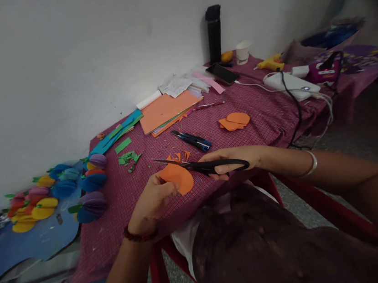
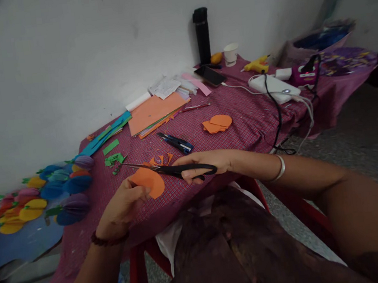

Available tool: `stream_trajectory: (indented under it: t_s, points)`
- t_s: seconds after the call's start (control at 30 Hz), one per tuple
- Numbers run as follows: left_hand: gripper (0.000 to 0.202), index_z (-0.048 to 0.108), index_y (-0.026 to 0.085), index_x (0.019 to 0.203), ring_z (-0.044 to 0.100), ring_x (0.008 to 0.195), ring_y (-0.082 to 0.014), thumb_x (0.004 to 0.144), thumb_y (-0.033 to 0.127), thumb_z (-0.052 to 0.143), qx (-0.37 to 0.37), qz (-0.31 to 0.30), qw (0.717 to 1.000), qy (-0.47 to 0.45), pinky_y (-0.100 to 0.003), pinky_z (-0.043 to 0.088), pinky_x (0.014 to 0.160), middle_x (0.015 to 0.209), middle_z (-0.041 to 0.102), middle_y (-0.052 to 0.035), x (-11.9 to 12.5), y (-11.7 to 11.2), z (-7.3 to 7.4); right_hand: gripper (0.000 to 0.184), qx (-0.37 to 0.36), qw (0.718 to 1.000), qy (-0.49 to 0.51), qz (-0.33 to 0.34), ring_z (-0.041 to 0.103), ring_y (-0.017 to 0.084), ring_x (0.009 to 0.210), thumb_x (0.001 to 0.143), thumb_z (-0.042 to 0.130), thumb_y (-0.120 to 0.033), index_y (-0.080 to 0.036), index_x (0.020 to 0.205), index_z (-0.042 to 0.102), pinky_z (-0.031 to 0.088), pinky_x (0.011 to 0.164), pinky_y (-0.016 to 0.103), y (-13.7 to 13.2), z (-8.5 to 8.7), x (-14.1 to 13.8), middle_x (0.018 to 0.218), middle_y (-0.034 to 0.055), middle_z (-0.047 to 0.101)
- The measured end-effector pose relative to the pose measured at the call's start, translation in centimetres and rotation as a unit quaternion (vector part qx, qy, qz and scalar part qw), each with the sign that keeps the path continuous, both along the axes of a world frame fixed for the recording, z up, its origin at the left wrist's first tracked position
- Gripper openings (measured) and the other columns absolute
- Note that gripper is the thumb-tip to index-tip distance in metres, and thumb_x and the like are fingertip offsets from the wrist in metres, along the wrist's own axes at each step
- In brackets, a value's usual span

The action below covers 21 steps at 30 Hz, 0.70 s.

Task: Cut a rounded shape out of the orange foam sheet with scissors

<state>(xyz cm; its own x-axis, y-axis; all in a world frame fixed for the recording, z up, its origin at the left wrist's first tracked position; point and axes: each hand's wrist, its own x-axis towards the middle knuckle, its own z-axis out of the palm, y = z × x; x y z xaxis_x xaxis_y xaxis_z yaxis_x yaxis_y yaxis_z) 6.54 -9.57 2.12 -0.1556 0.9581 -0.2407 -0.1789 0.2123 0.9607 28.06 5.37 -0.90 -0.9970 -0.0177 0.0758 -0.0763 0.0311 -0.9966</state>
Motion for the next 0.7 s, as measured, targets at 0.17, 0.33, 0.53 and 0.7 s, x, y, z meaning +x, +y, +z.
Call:
stream_trajectory:
  t_s: [0.17, 0.33, 0.53, 0.7]
  points:
    - [0.008, 0.070, 0.014, 0.058, 0.049, 0.050, -0.0088, 0.050, 0.015, 0.072, 0.010, 0.008, 1.000, -0.020, -0.021, 0.041, 0.053, 0.055, 0.061, 0.0002, 0.24, 0.03, -0.05, 0.061, 0.007, 1.000, -0.007, -0.007, 0.045, 0.007, 0.064, 0.088, 0.058, -0.060, -0.010, 0.121, 0.049, 0.037, 0.057, 0.019, 0.01, -0.07, 0.07, 0.076, -0.0029, 0.047]
    - [0.008, 0.071, 0.015, 0.059, 0.052, 0.052, -0.0102, 0.051, 0.015, 0.074, 0.013, 0.017, 1.000, -0.022, -0.022, 0.042, 0.053, 0.056, 0.062, -0.0005, 0.38, 0.12, -0.10, 0.063, 0.007, 1.000, -0.011, -0.010, 0.046, 0.007, 0.068, 0.087, 0.059, -0.060, -0.010, 0.125, 0.048, 0.042, 0.059, 0.019, -0.13, 0.07, 0.18, 0.085, -0.0002, 0.048]
    - [0.007, 0.069, 0.015, 0.057, 0.047, 0.049, -0.0081, 0.052, 0.014, 0.073, 0.024, 0.016, 0.999, -0.026, -0.021, 0.041, 0.051, 0.054, 0.060, 0.0007, 0.34, 0.26, -0.24, 0.062, -0.007, 0.999, -0.003, -0.033, 0.045, 0.007, 0.064, 0.086, 0.061, -0.060, -0.009, 0.120, 0.051, 0.038, 0.055, 0.018, -0.29, -0.22, 0.15, 0.079, -0.0018, 0.048]
    - [0.008, 0.071, 0.014, 0.062, 0.046, 0.049, -0.0075, 0.054, 0.015, 0.073, 0.017, 0.019, 1.000, -0.009, -0.020, 0.039, 0.051, 0.055, 0.059, 0.0010, -0.08, 0.17, -0.64, 0.066, -0.029, 0.998, -0.016, -0.045, 0.044, 0.006, 0.061, 0.084, 0.063, -0.060, -0.009, 0.124, 0.052, 0.036, 0.053, 0.018, -0.25, -0.56, 0.22, 0.077, -0.0028, 0.047]
